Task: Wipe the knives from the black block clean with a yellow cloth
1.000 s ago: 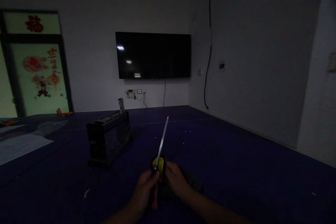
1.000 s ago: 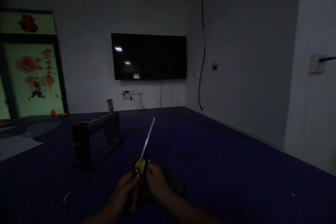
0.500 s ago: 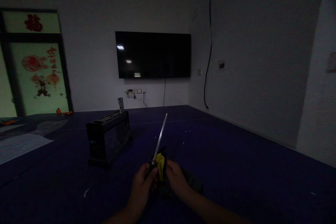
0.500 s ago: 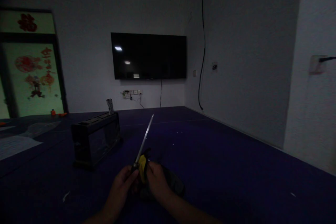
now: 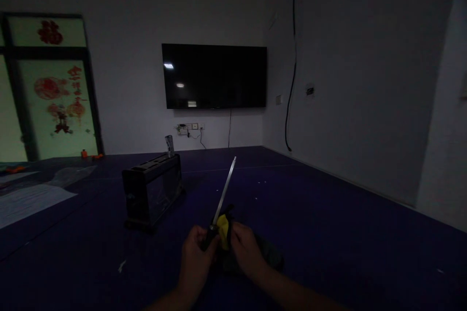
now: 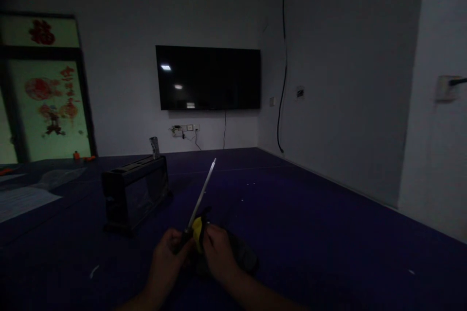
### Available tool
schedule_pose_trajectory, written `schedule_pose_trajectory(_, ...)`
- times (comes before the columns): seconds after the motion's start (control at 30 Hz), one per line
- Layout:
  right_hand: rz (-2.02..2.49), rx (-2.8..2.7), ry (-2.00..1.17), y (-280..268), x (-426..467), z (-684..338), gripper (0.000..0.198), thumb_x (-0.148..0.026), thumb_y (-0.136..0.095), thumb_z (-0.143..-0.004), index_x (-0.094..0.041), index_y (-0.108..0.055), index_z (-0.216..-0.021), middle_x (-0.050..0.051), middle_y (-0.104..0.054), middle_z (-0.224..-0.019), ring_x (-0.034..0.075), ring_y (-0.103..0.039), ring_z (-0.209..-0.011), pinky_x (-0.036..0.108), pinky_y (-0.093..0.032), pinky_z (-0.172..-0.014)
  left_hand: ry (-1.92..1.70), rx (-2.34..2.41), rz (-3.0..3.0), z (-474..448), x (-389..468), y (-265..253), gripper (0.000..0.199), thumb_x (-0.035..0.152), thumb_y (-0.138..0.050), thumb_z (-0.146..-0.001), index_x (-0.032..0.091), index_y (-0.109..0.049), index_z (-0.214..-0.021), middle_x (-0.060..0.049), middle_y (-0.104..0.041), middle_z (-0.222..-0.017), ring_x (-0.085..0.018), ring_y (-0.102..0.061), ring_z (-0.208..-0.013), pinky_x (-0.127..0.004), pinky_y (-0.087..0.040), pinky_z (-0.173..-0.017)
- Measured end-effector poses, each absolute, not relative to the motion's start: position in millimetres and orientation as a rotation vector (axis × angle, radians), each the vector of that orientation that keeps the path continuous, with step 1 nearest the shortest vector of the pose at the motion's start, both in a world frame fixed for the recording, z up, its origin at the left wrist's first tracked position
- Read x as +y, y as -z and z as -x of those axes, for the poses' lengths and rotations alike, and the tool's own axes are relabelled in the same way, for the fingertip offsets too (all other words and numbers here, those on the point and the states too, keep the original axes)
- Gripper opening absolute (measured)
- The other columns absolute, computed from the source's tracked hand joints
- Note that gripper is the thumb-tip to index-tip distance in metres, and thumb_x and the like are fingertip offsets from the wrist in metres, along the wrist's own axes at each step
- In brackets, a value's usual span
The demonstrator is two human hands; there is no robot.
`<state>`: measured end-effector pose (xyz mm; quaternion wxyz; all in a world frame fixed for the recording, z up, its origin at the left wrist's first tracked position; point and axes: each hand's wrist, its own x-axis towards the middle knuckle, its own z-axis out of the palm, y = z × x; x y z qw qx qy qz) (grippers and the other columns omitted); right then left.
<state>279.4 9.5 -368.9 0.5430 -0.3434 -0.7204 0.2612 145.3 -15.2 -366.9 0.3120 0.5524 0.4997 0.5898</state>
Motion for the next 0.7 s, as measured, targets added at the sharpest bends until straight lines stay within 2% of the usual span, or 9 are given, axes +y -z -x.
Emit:
schedule_pose_trajectory(0.23,0.803,-1.737,-0.604,371.1,9.9,-280.7,0.047,-0.051,-0.032,-0.09,-0.018,-0.049,-0.062,0.003,-0.053,-0.065,0.014,-0.048,-0.06,0.025,-0.036,-0.057,-1.553,1.287,-1.468,-146.8,-15.6,367.4,0.028,0.041,-0.063,-0.066,0.021,-0.044,-0.068,0.005,-0.052,-0.055,-0.01,-0.046,-0.042,-0.02,-0.035,-0.042)
schedule_pose_trajectory(0.4,0.795,-1.752,-0.592,370.8,10.9,-281.1,0.045,-0.05,-0.032,-0.09,-0.018,-0.049,-0.063,0.002,-0.053,-0.063,0.014,-0.048,-0.06,0.026,-0.037,-0.058,-1.491,1.268,-1.534,-147.8,-19.3,364.6,0.022,0.035,-0.063,-0.066,0.02,-0.046,-0.069,0.003,-0.055,-0.057,-0.011,-0.05,-0.046,-0.02,-0.035,-0.044)
schedule_pose_trajectory(0.7,0.834,-1.76,-0.57,374.3,14.6,-280.1,0.042,-0.043,-0.034,-0.089,-0.018,-0.049,-0.06,0.001,-0.053,-0.062,0.014,-0.048,-0.059,0.025,-0.035,-0.057,-1.533,1.255,-1.445,-145.1,-12.7,370.6,0.022,0.036,-0.061,-0.065,0.021,-0.045,-0.07,0.006,-0.049,-0.052,-0.009,-0.042,-0.04,-0.019,-0.033,-0.042)
